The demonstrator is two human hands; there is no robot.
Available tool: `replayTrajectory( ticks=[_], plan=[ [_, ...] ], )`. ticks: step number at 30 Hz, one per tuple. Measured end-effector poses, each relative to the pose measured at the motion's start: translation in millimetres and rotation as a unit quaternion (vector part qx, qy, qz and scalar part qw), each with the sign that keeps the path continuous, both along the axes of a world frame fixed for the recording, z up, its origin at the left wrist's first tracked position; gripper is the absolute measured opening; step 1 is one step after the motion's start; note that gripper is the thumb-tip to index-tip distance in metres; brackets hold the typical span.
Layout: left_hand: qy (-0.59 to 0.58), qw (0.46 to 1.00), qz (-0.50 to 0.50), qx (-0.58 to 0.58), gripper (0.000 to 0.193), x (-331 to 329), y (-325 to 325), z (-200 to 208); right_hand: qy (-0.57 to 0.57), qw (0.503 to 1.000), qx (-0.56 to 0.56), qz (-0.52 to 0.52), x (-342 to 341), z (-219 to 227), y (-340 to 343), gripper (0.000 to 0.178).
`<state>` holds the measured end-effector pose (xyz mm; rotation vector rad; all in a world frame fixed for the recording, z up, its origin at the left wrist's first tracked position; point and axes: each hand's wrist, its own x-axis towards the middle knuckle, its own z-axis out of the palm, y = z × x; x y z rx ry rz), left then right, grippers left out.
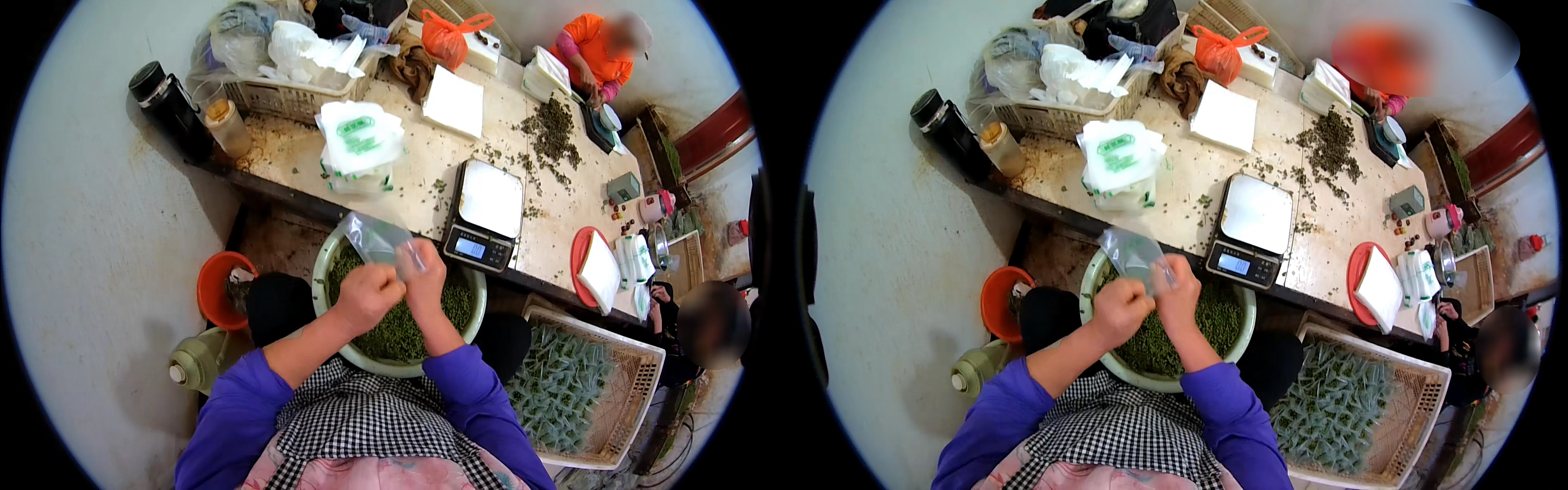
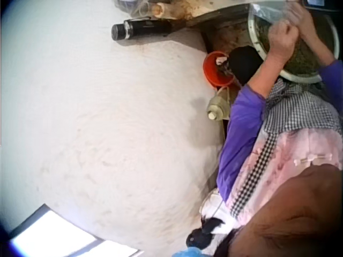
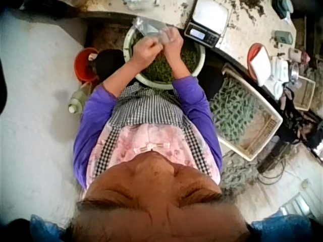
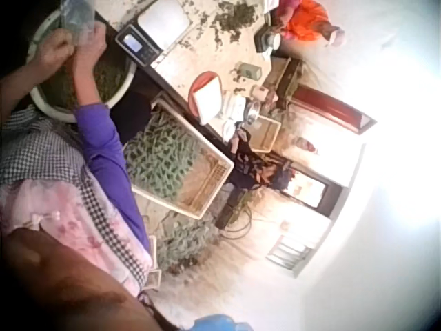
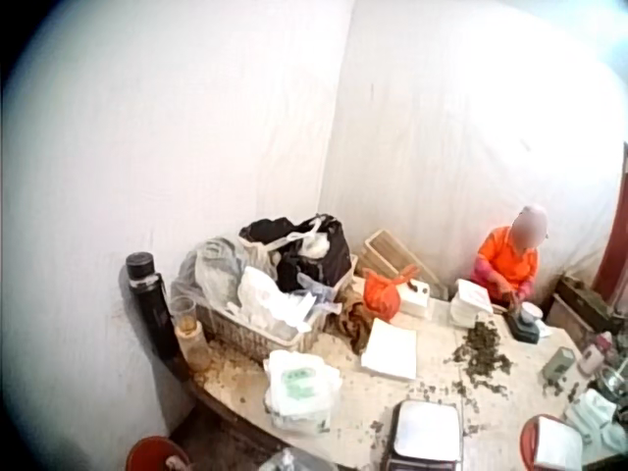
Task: The person scoops green tea leaves from a large bowl into small plastic bags, weighs each bag on a digital scale, and places the filled bags into a white basket. The process is repeated continuously.
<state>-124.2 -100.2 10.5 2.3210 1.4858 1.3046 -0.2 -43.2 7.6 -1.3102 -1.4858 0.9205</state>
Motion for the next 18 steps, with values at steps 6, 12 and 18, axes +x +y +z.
replayTrajectory(
  ticks=[6, 12, 18],
  plan=[
    [0.223, 0.972, -0.069, 0.029, 0.017, 2.0, -47.7, -6.9, -0.145, 0.977, -0.102, 0.116, 64.7, -60.8, -61.9, 0.011],
    [0.153, 0.974, -0.129, -0.107, 0.017, -33.9, -73.0, -23.3, 0.052, 0.829, -0.399, 0.388, 84.6, -42.7, -50.4, 0.019],
    [0.013, 0.982, 0.126, -0.14, 0.016, -58.1, -54.8, -19.8, -0.198, 0.948, -0.039, 0.248, 24.6, -115.1, 10.0, 0.034]
  ],
)
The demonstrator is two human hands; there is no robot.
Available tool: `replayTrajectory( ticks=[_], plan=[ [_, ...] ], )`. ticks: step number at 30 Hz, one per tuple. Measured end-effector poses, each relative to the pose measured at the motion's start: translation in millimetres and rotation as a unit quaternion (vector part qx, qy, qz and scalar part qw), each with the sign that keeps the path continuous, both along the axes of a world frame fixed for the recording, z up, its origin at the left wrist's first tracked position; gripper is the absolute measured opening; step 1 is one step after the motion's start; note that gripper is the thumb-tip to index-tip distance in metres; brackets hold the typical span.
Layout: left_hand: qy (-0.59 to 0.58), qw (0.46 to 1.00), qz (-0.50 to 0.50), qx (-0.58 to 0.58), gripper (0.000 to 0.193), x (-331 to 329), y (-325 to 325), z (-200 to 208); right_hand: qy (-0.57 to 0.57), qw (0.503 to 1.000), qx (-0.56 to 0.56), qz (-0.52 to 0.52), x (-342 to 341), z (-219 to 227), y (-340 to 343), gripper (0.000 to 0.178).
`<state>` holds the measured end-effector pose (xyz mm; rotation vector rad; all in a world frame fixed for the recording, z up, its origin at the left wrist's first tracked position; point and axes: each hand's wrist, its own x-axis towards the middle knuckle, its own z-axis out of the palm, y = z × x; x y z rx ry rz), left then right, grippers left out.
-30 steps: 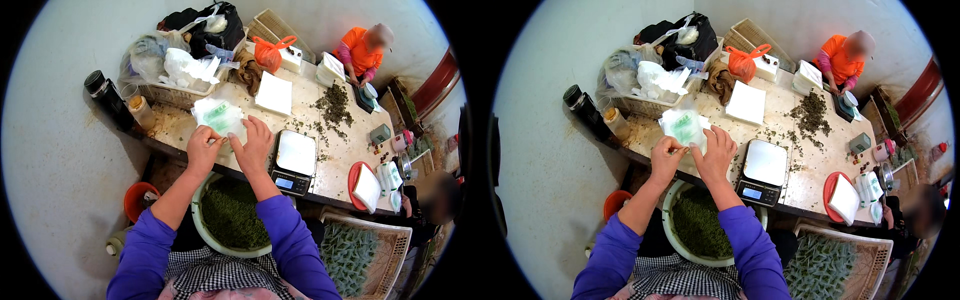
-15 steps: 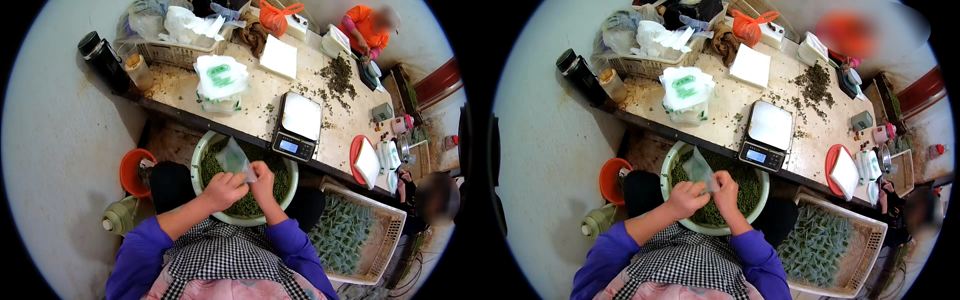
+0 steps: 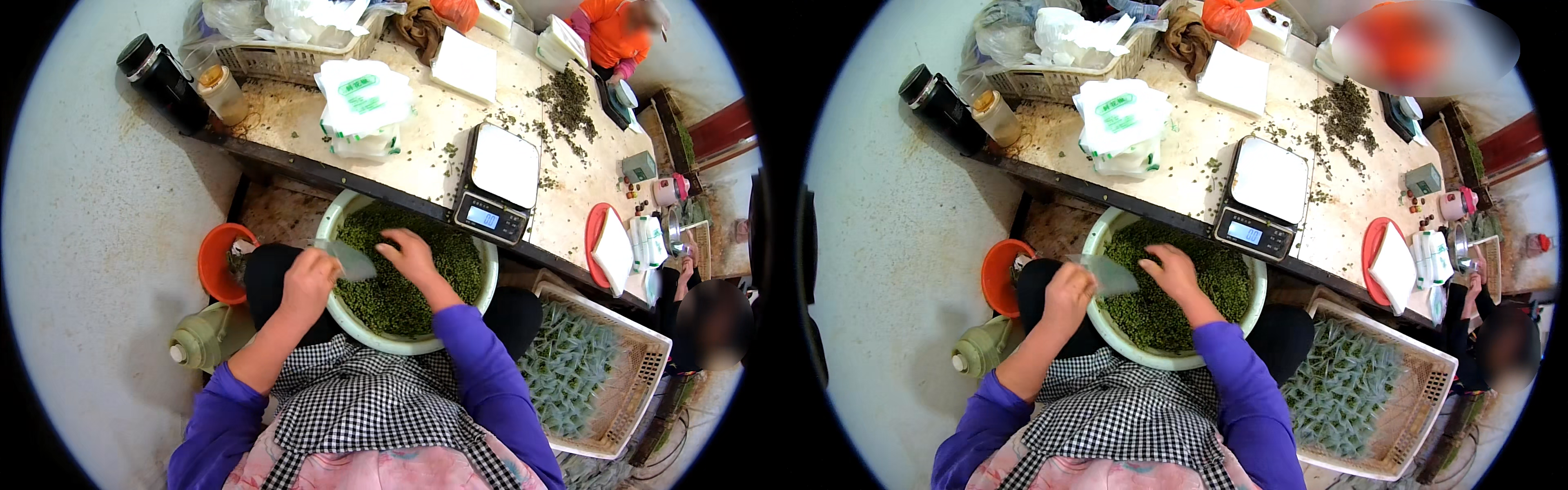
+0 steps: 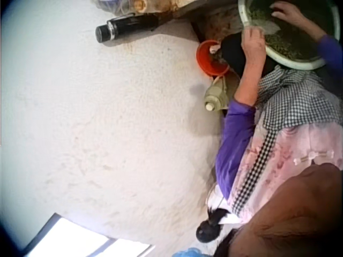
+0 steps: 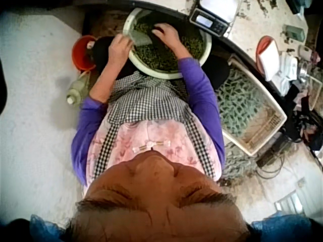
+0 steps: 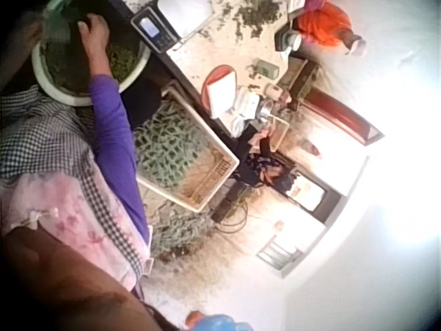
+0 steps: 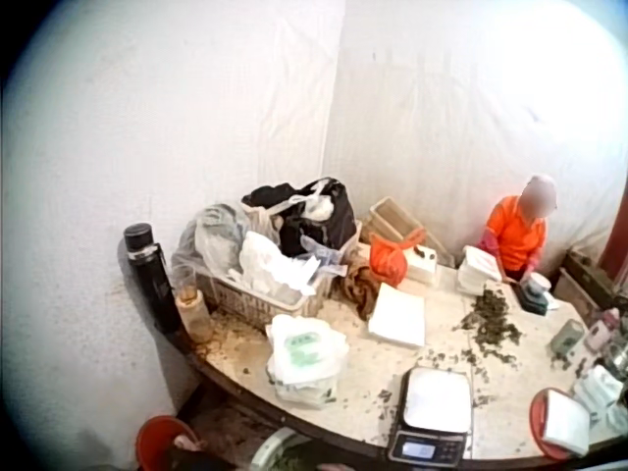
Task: The person scoops green tea leaves from a large bowl into small plastic bags, weighs each bag on a digital scale, and places the filled bags into a white basket. The process is repeated continuously.
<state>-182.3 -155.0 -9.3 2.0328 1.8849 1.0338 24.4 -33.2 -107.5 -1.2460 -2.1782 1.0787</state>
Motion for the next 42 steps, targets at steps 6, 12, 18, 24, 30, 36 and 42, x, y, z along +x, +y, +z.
replayTrajectory(
  ticks=[6, 12, 18, 24, 30, 36, 42],
  plan=[
    [-0.084, 0.993, 0.08, 0.025, 0.017, -11.0, 15.4, -12.4, -0.067, 0.982, 0.162, 0.075, -64.0, -29.1, -0.1, 0.037],
    [-0.215, 0.97, 0.113, -0.02, 0.019, -1.8, 17.1, -32.4, -0.159, 0.968, 0.104, 0.165, 3.1, -9.1, -14.4, 0.035],
    [-0.242, 0.965, 0.103, -0.015, 0.019, 12.8, 16.1, -53.9, -0.071, 0.991, 0.101, 0.058, 51.1, 11.5, -18.5, 0.048],
    [-0.145, 0.987, 0.069, 0.015, 0.017, 17.0, 19.1, -60.3, -0.245, 0.956, 0.157, -0.038, 16.2, -15.3, -5.6, 0.065],
    [-0.081, 0.996, 0.035, 0.002, 0.016, 22.2, 13.5, -74.6, -0.254, 0.954, 0.029, 0.16, 16.4, 14.9, -42.9, 0.066],
    [-0.087, 0.996, 0.011, 0.018, 0.022, 26.9, 16.4, -72.6, -0.261, 0.943, 0.109, 0.177, 33.3, 8.8, -55.2, 0.063],
    [-0.082, 0.996, 0.018, 0.013, 0.021, 26.4, 13.9, -74.9, -0.315, 0.928, 0.141, 0.144, 18.6, -17.0, -32.0, 0.049]
  ],
)
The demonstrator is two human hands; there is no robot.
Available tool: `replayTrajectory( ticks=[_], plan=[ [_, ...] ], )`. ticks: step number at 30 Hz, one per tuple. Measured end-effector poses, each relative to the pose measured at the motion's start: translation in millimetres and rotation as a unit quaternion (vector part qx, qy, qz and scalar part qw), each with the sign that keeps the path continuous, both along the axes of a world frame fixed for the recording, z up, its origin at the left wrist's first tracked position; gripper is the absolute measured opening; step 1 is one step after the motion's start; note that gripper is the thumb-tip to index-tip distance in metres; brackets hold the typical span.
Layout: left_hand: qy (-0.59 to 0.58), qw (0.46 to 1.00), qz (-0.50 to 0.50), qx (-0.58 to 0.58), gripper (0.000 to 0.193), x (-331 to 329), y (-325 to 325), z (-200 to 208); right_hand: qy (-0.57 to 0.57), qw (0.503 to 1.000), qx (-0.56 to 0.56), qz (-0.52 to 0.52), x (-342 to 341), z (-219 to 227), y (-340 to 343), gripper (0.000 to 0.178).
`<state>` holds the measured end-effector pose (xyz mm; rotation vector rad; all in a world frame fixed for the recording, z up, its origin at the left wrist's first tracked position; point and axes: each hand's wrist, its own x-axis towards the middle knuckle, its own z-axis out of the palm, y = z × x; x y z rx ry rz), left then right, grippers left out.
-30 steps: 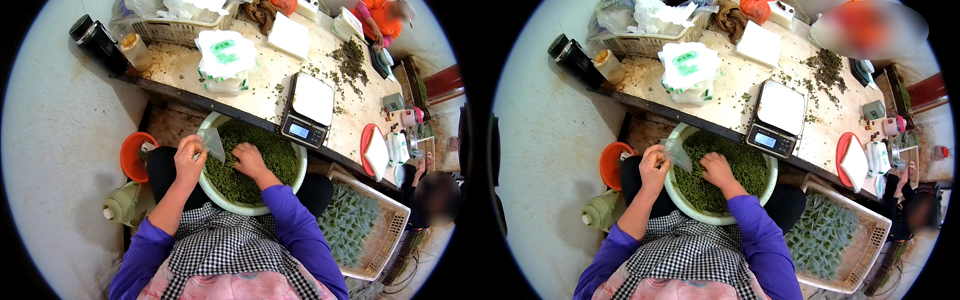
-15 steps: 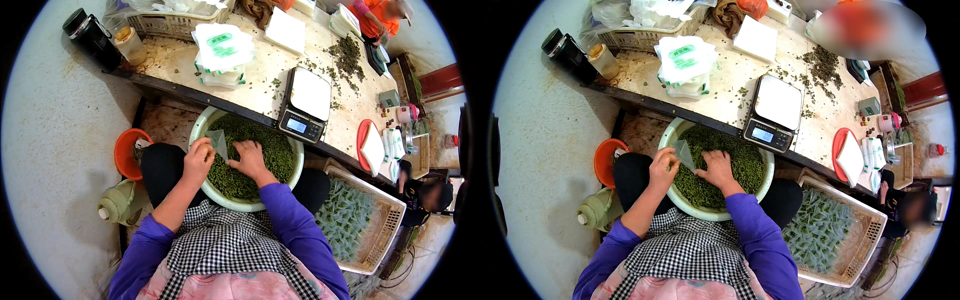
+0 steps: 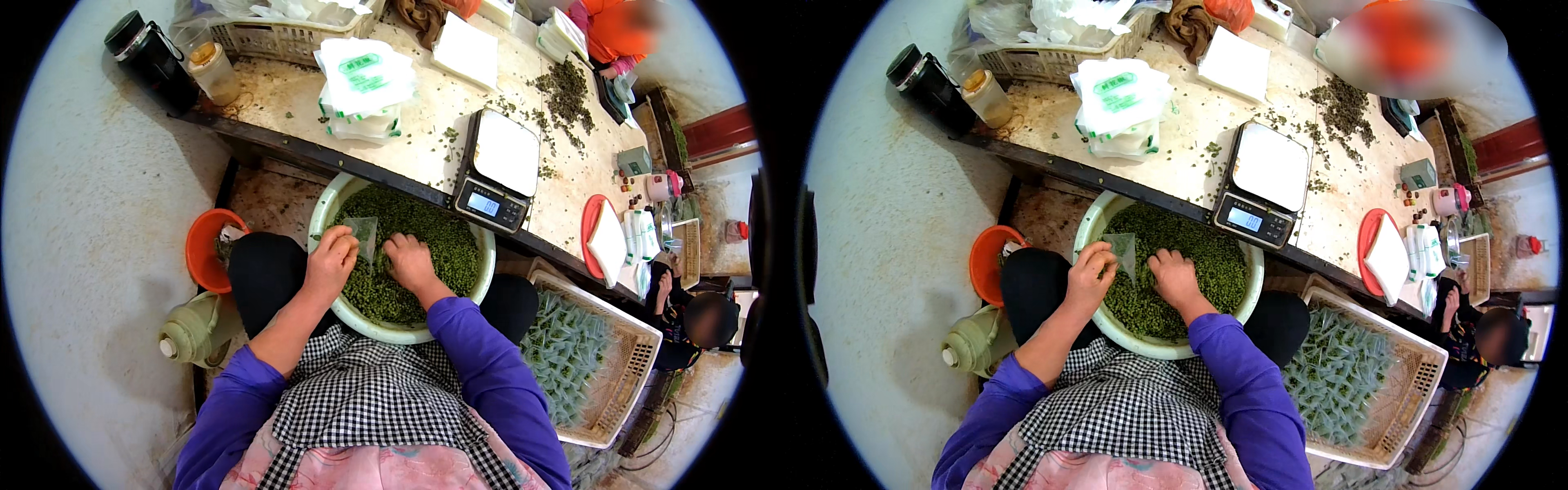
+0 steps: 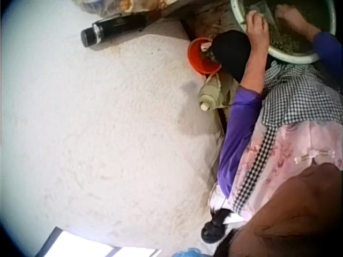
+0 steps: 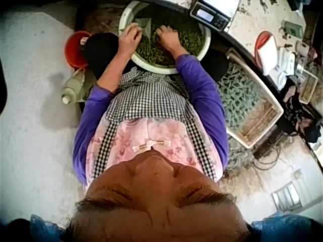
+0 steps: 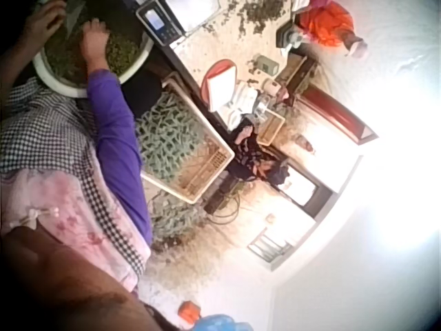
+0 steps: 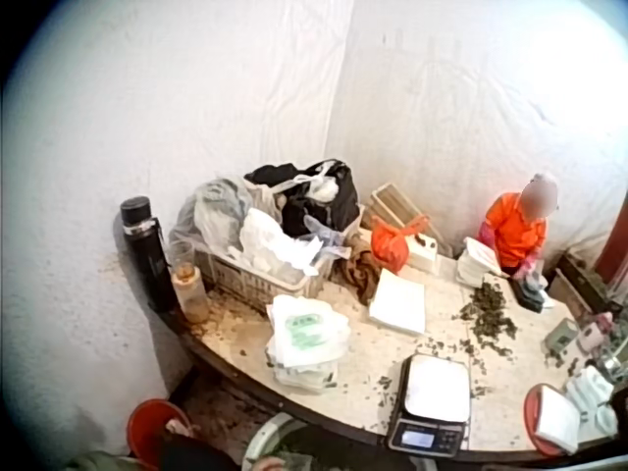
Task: The person scoops green tea leaves from a large bowl into small plastic bags, weighs each bag on a digital scale, and places the filled bags into a white basket. The process is repeated continuously.
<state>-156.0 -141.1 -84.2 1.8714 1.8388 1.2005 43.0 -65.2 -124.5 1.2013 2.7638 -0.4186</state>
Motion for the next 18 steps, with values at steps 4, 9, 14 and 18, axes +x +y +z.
replayTrajectory(
  ticks=[4, 9, 14, 18],
  plan=[
    [0.002, 1.0, -0.001, 0.011, 0.018, 3.1, -1.2, -0.9, 0.076, 0.989, 0.044, -0.122, 0.2, -17.0, 20.5, 0.036],
    [-0.018, 0.999, -0.03, 0.021, 0.017, 12.9, -3.0, 7.1, 0.493, 0.741, -0.234, -0.39, 12.5, 1.2, 23.2, 0.025],
    [-0.007, 0.997, -0.081, -0.003, 0.02, 33.9, -5.8, 12.6, 0.7, 0.521, -0.326, -0.364, 1.1, 82.5, -9.9, 0.032],
    [-0.009, 0.996, -0.084, 0.01, 0.021, 41.2, -6.1, 10.3, 0.771, 0.481, -0.281, -0.31, -15.5, 105.7, -21.8, 0.038]
  ],
)
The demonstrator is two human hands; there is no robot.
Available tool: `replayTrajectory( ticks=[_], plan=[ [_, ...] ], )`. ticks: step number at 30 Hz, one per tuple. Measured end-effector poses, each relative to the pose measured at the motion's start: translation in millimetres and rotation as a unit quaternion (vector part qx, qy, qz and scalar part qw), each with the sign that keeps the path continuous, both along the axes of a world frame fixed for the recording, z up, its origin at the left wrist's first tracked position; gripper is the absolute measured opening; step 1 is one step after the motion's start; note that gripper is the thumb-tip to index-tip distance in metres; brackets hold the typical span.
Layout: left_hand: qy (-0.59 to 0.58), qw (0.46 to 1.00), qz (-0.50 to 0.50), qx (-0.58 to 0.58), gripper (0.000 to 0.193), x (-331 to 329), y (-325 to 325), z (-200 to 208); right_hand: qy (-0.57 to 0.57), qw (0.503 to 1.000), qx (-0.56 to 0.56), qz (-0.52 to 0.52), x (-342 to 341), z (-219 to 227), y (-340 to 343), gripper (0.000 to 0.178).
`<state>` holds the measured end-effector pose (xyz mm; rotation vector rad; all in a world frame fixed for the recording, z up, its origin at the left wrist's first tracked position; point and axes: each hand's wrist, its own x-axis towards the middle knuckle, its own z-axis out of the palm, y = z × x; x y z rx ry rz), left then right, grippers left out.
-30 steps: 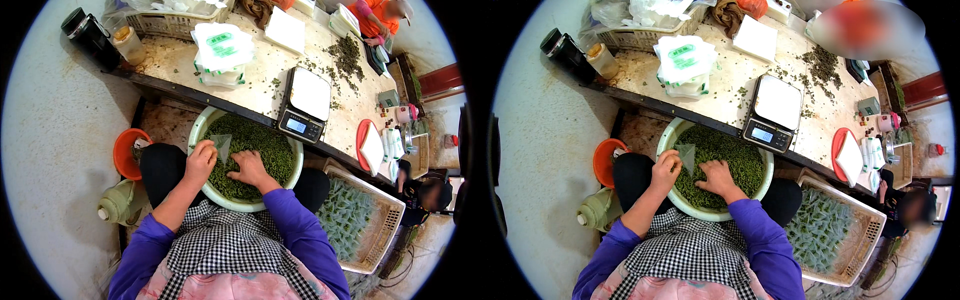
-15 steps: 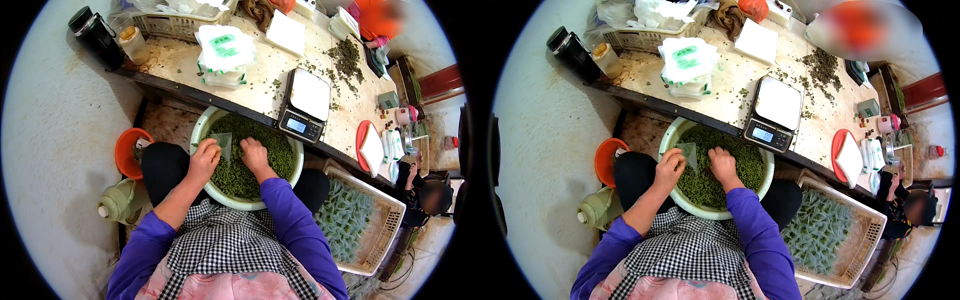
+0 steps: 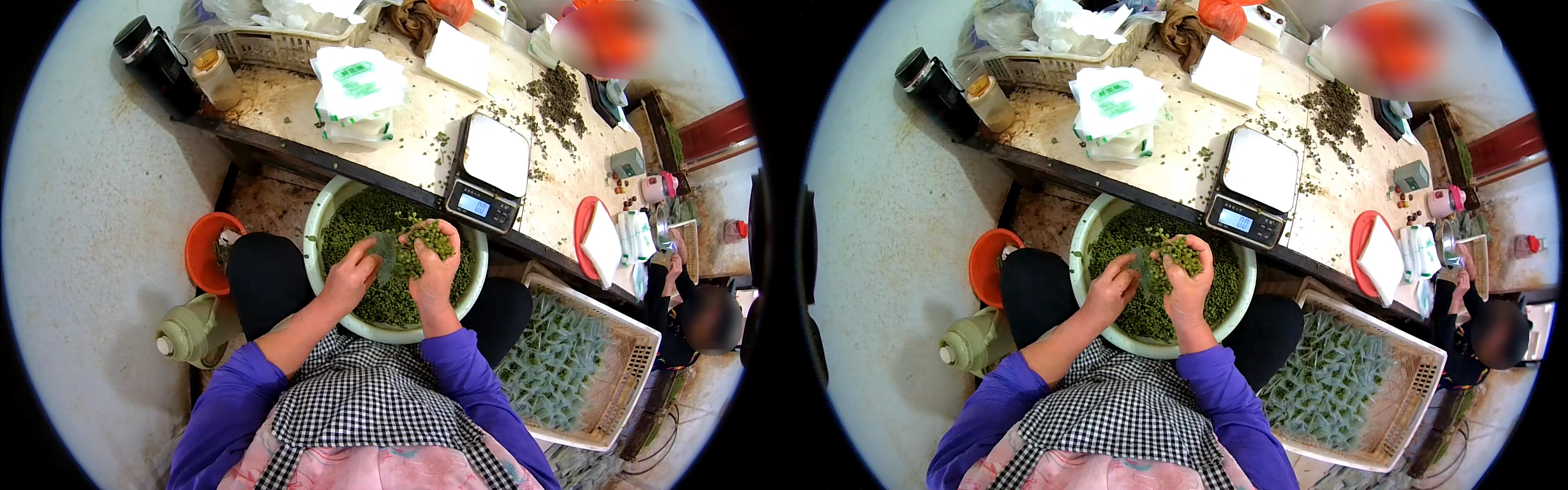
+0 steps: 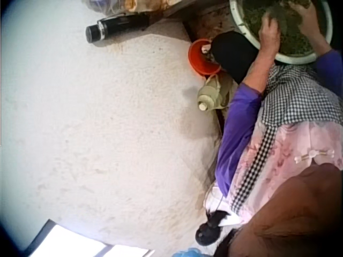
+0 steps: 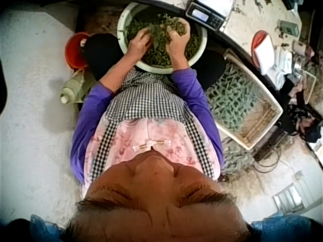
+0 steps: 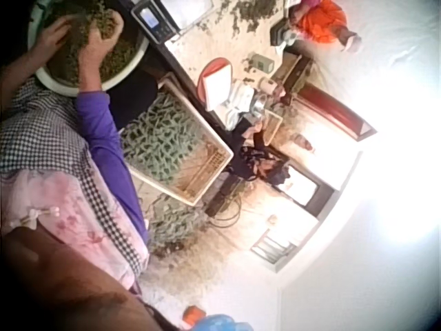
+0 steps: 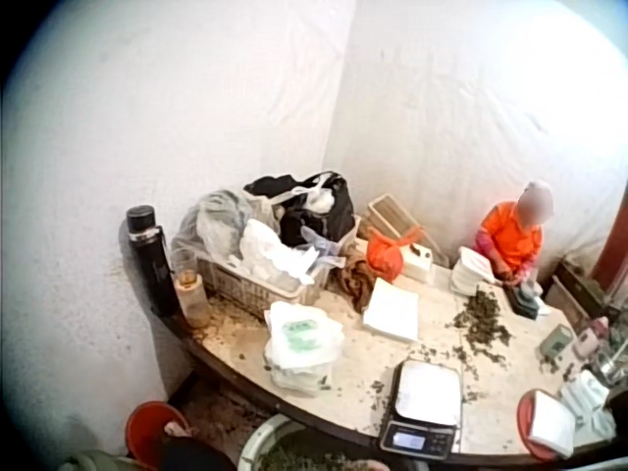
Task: The person scoops green tea leaves from a large bowl into small plastic bags, weighs each bag on a digital scale, and places the filled bags into a white basket. The process is repeated continuously.
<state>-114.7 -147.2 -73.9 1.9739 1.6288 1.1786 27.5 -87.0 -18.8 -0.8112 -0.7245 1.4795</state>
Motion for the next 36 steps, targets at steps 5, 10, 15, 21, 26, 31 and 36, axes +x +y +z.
replayTrajectory(
  ticks=[5, 10, 15, 21, 26, 31, 36],
  plan=[
    [-0.025, 1.0, -0.006, -0.004, 0.021, -2.2, -0.8, -2.4, -0.033, 0.995, 0.089, -0.014, -19.2, 0.0, -0.2, 0.041],
    [-0.042, 0.999, -0.006, -0.003, 0.022, -3.9, -2.5, 2.4, -0.171, 0.967, 0.189, -0.014, -16.9, -17.1, 1.1, 0.047],
    [-0.061, 0.998, 0.0, -0.003, 0.024, -3.2, -4.7, -5.0, -0.203, 0.957, 0.206, -0.024, -18.2, -16.1, 1.0, 0.045],
    [-0.057, 0.998, 0.004, -0.01, 0.023, -2.9, -10.0, -10.4, -0.249, 0.946, 0.201, 0.045, -15.9, -22.5, -5.9, 0.048],
    [-0.015, 0.999, -0.003, 0.028, 0.022, -4.5, -9.3, -5.8, -0.471, 0.828, 0.289, 0.095, 4.6, -24.0, -2.2, 0.048],
    [-0.033, 0.999, -0.035, 0.004, 0.019, -5.9, -13.0, -6.5, -0.61, 0.754, 0.198, 0.144, 10.9, -11.5, -0.7, 0.059],
    [0.001, 0.999, -0.046, 0.005, 0.017, -0.1, -17.9, -13.1, -0.76, 0.563, 0.062, 0.32, 3.5, -4.3, 7.3, 0.065]
  ],
)
